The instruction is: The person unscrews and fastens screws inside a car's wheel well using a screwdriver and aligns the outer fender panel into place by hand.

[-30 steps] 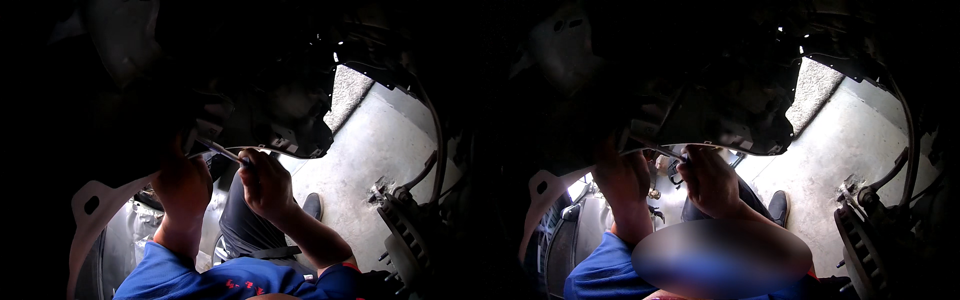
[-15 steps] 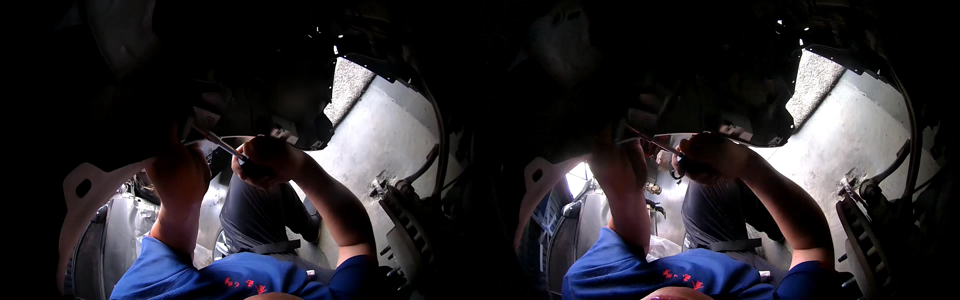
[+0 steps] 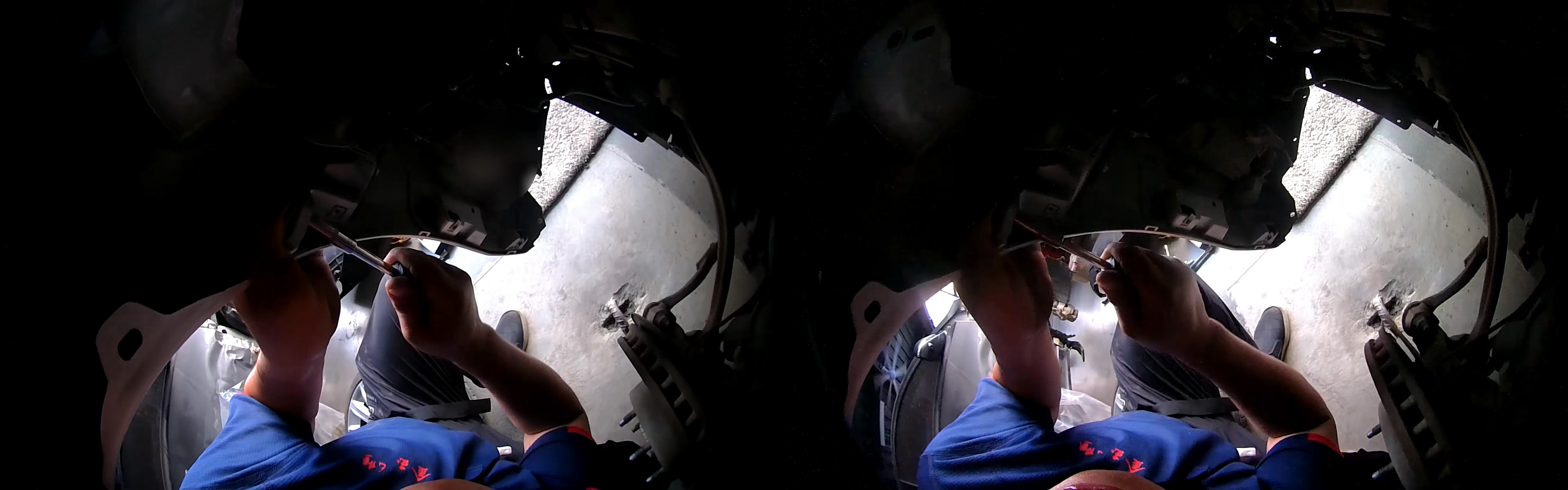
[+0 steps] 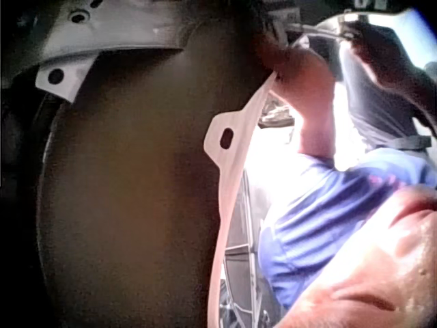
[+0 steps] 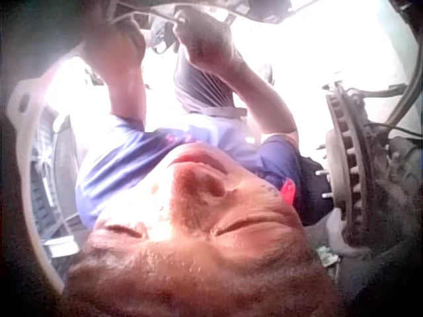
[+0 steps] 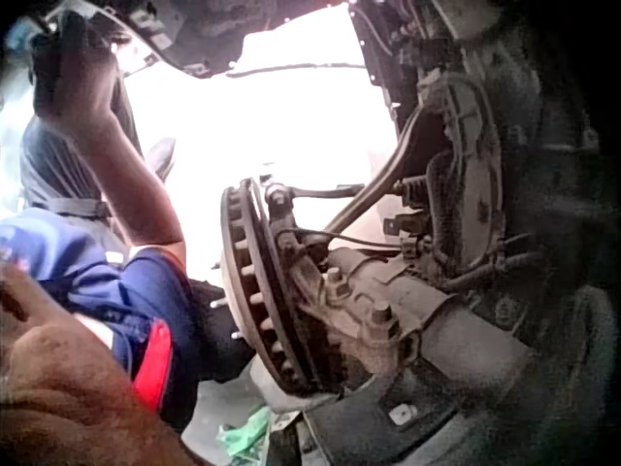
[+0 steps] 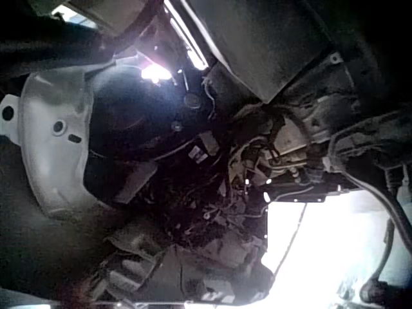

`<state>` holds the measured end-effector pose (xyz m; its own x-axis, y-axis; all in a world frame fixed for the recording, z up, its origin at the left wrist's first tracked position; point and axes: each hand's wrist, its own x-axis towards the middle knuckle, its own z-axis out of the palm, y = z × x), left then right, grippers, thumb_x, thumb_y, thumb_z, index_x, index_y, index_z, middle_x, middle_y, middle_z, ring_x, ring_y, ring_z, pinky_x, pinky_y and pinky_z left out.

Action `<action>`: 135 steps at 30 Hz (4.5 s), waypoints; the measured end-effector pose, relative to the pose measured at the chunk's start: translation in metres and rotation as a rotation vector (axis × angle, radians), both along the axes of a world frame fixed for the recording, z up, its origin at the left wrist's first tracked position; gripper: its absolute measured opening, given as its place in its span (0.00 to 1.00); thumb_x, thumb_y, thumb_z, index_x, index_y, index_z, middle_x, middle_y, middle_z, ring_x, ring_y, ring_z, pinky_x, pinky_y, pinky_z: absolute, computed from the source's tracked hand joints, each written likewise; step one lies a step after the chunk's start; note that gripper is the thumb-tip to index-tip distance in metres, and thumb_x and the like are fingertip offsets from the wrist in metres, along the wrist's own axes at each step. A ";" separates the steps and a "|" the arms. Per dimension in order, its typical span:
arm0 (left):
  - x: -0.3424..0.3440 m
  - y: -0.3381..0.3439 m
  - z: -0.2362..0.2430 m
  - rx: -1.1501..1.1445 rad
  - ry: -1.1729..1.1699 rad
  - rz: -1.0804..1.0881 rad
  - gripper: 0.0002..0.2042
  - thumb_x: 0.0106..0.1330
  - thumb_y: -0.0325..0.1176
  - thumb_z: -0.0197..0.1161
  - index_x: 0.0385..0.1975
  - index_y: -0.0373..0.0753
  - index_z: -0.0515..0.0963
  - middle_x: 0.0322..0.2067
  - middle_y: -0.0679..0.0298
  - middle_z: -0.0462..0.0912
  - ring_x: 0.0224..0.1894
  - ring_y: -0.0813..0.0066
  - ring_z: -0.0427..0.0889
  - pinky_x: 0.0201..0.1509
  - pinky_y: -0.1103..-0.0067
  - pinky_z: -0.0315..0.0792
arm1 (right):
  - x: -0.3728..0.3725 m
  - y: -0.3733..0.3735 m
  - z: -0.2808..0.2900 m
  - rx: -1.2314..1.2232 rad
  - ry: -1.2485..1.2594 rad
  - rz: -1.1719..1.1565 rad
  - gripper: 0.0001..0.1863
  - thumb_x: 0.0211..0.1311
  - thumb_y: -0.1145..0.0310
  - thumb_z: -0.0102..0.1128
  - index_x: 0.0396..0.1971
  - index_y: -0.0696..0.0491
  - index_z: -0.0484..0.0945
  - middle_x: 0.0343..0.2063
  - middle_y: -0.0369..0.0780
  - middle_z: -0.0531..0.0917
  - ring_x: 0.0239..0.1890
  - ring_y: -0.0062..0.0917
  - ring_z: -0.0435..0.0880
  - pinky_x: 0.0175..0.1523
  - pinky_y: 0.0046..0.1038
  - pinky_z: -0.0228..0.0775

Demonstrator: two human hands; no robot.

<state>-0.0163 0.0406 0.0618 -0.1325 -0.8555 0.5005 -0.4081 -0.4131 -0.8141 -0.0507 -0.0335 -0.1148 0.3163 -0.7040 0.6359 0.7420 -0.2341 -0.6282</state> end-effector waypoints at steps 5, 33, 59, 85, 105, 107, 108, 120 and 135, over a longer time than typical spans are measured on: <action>0.009 0.013 -0.001 0.089 -0.035 -0.010 0.24 0.64 0.28 0.57 0.60 0.23 0.71 0.53 0.40 0.78 0.48 0.48 0.84 0.56 0.60 0.76 | 0.023 -0.021 -0.006 0.027 -0.290 1.032 0.26 0.72 0.44 0.56 0.41 0.57 0.77 0.19 0.34 0.75 0.16 0.16 0.70 0.22 0.18 0.60; 0.111 -0.036 -0.066 0.419 1.173 -0.997 0.27 0.79 0.53 0.44 0.61 0.33 0.65 0.70 0.48 0.53 0.71 0.58 0.61 0.75 0.58 0.54 | 0.013 0.024 -0.025 0.219 -0.078 -0.517 0.06 0.69 0.69 0.59 0.38 0.55 0.77 0.26 0.43 0.83 0.27 0.38 0.86 0.32 0.37 0.77; 0.077 -0.068 -0.132 -0.290 1.334 -1.274 0.43 0.61 0.35 0.64 0.73 0.26 0.50 0.73 0.34 0.50 0.76 0.36 0.49 0.78 0.54 0.48 | -0.007 0.023 -0.011 0.224 0.365 -0.423 0.16 0.81 0.60 0.38 0.41 0.54 0.73 0.29 0.37 0.76 0.28 0.21 0.74 0.37 0.28 0.69; 0.015 -0.082 -0.041 -0.326 1.204 -1.058 0.39 0.60 0.26 0.56 0.72 0.22 0.48 0.70 0.28 0.52 0.76 0.31 0.46 0.79 0.57 0.47 | 0.016 0.017 -0.011 0.027 0.324 -0.846 0.15 0.77 0.63 0.41 0.40 0.57 0.75 0.32 0.52 0.80 0.36 0.51 0.80 0.40 0.41 0.73; 0.047 -0.068 -0.052 -0.066 1.210 -0.964 0.54 0.56 0.32 0.69 0.74 0.25 0.33 0.73 0.28 0.39 0.78 0.36 0.39 0.79 0.58 0.50 | 0.006 0.016 -0.019 0.359 -0.118 0.007 0.15 0.69 0.62 0.66 0.44 0.52 0.70 0.24 0.32 0.75 0.19 0.13 0.68 0.23 0.18 0.58; 0.048 -0.065 -0.054 -0.056 1.179 -0.963 0.56 0.54 0.31 0.69 0.75 0.27 0.32 0.74 0.30 0.38 0.78 0.36 0.39 0.79 0.57 0.49 | 0.004 0.019 -0.026 0.375 -0.082 -0.041 0.15 0.68 0.65 0.67 0.45 0.53 0.71 0.27 0.33 0.76 0.22 0.14 0.71 0.26 0.19 0.63; 0.053 -0.063 -0.053 -0.020 1.205 -1.013 0.56 0.53 0.30 0.69 0.75 0.29 0.33 0.75 0.32 0.38 0.78 0.37 0.39 0.79 0.57 0.49 | 0.006 0.018 -0.026 0.308 0.052 -0.185 0.15 0.69 0.65 0.66 0.46 0.54 0.71 0.28 0.33 0.76 0.25 0.15 0.72 0.29 0.20 0.65; 0.035 -0.076 -0.011 0.071 0.893 -1.241 0.52 0.50 0.30 0.69 0.75 0.29 0.43 0.73 0.32 0.46 0.76 0.30 0.42 0.78 0.45 0.44 | 0.012 0.049 -0.003 0.382 0.079 -0.438 0.14 0.72 0.68 0.61 0.52 0.56 0.73 0.37 0.34 0.79 0.36 0.15 0.76 0.42 0.21 0.72; 0.038 -0.093 -0.015 0.158 0.861 -1.107 0.56 0.55 0.40 0.68 0.70 0.22 0.31 0.70 0.27 0.42 0.72 0.21 0.39 0.78 0.52 0.45 | 0.026 0.050 -0.012 0.292 0.042 -0.841 0.14 0.68 0.59 0.65 0.45 0.52 0.78 0.34 0.43 0.85 0.38 0.28 0.88 0.45 0.30 0.79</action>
<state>0.0214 -0.0526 0.0463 -0.4698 -0.5660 0.6775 -0.8430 0.5153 -0.1541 -0.0245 0.0161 -0.1268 -0.3589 -0.8460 0.3944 0.3723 -0.5172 -0.7706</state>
